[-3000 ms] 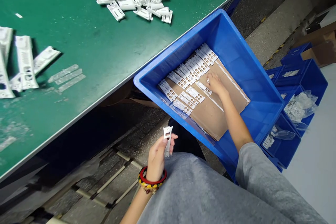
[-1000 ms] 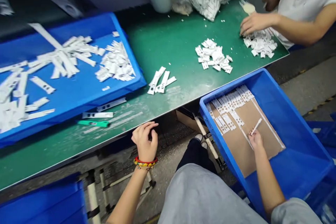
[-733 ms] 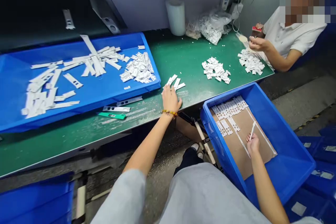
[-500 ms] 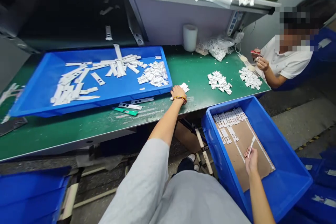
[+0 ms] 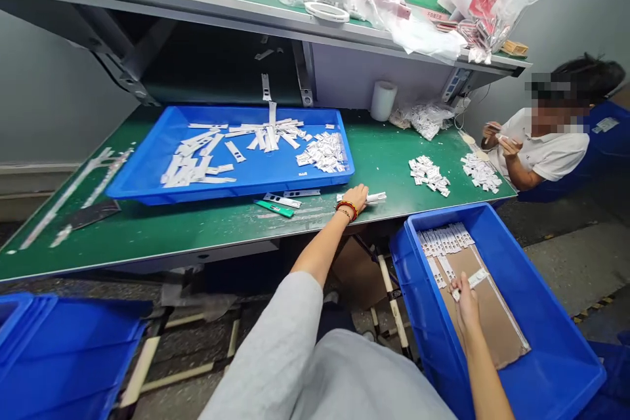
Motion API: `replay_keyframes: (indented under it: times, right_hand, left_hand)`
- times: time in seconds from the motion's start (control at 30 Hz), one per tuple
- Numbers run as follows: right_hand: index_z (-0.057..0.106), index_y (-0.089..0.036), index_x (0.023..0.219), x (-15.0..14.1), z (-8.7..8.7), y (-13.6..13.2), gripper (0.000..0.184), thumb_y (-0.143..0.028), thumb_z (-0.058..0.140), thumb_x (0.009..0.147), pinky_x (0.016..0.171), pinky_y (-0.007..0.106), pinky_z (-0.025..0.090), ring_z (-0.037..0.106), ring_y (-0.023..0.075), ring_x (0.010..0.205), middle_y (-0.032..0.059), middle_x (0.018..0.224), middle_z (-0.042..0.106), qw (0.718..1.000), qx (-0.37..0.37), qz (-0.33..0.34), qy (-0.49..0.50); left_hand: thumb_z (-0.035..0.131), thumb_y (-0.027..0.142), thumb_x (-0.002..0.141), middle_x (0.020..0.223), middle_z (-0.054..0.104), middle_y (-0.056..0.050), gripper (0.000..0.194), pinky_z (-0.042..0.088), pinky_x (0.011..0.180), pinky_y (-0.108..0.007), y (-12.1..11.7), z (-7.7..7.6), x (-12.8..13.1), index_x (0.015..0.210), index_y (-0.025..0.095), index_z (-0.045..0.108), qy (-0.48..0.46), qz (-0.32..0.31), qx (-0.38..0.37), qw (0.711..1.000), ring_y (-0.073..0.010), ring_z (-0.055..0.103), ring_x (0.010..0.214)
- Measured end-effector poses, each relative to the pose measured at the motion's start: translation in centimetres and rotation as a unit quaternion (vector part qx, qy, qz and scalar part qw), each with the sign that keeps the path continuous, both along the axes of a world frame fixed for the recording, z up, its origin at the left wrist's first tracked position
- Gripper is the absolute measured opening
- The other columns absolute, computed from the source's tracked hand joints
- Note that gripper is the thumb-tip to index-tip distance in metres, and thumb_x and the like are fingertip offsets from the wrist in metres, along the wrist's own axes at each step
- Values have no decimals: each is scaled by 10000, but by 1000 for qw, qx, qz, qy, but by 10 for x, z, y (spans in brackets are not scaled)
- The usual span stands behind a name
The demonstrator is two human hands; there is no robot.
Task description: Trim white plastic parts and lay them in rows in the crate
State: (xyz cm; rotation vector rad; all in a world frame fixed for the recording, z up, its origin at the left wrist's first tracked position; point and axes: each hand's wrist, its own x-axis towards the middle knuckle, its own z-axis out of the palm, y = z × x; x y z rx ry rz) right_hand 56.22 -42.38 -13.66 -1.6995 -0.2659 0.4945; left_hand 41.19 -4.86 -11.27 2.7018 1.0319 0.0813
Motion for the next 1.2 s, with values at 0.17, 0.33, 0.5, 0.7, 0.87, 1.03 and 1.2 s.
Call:
replay_keyframes:
  times: [0.17,0.33,0.5,0.7,0.87,1.03,1.2]
  right_hand:
    - [613,-178,788,-35,3,104,585,-727,412,795,545,299,481,546,155,526,14,623,583,989,-26,115,-84]
    - [723,-201,890,-109,2,232,297,-406,512,846,774,323,481,616,216,843,77,897,689,939,-36,283,-193]
    - [680,-298,1161,-169,3,331,413,-179,605,773,775,286,444,601,205,872,30,959,674,874,-87,391,-277]
    - [672,-282,1124,-181,3,367,338,-192,632,801,679,266,409,584,204,831,30,933,645,836,-165,397,-341]
    - [699,-267,970,-172,4,359,205,-239,646,774,691,256,417,583,181,843,22,1001,623,860,-122,398,-295]
    - [680,-210,902,-164,0,355,200,-244,642,708,687,265,450,592,163,746,27,951,668,900,-38,389,-192]
    - [604,-178,883,-160,-3,354,253,-379,611,729,674,265,479,614,168,743,37,825,661,947,25,306,-91]
  left_hand:
    - [588,340,920,1177,618,-94,333,553,833,-419,-13,-3,-54,1195,153,579,-6,-105,-5,994,-213,633,991]
    - [535,149,877,906,695,-60,179,533,755,-264,-17,1,-155,1002,181,658,-27,-143,15,989,-170,671,879]
    - [469,53,812,1140,680,-152,358,520,656,-311,29,21,-237,1122,149,622,4,-53,55,997,-253,691,902]
    - [562,142,816,1082,713,-97,279,495,592,-304,77,29,-242,1074,196,655,64,-51,34,996,-266,704,795]
    - [544,115,820,1059,686,-137,264,478,585,-304,86,25,-223,1044,169,673,73,-77,4,994,-236,688,709]
    - [451,67,842,985,680,-162,258,460,579,-309,88,23,-217,957,126,674,28,-72,-26,997,-231,670,695]
    - [543,107,783,950,697,-118,167,450,591,-270,77,33,-219,883,148,670,-73,-19,-59,995,-213,659,750]
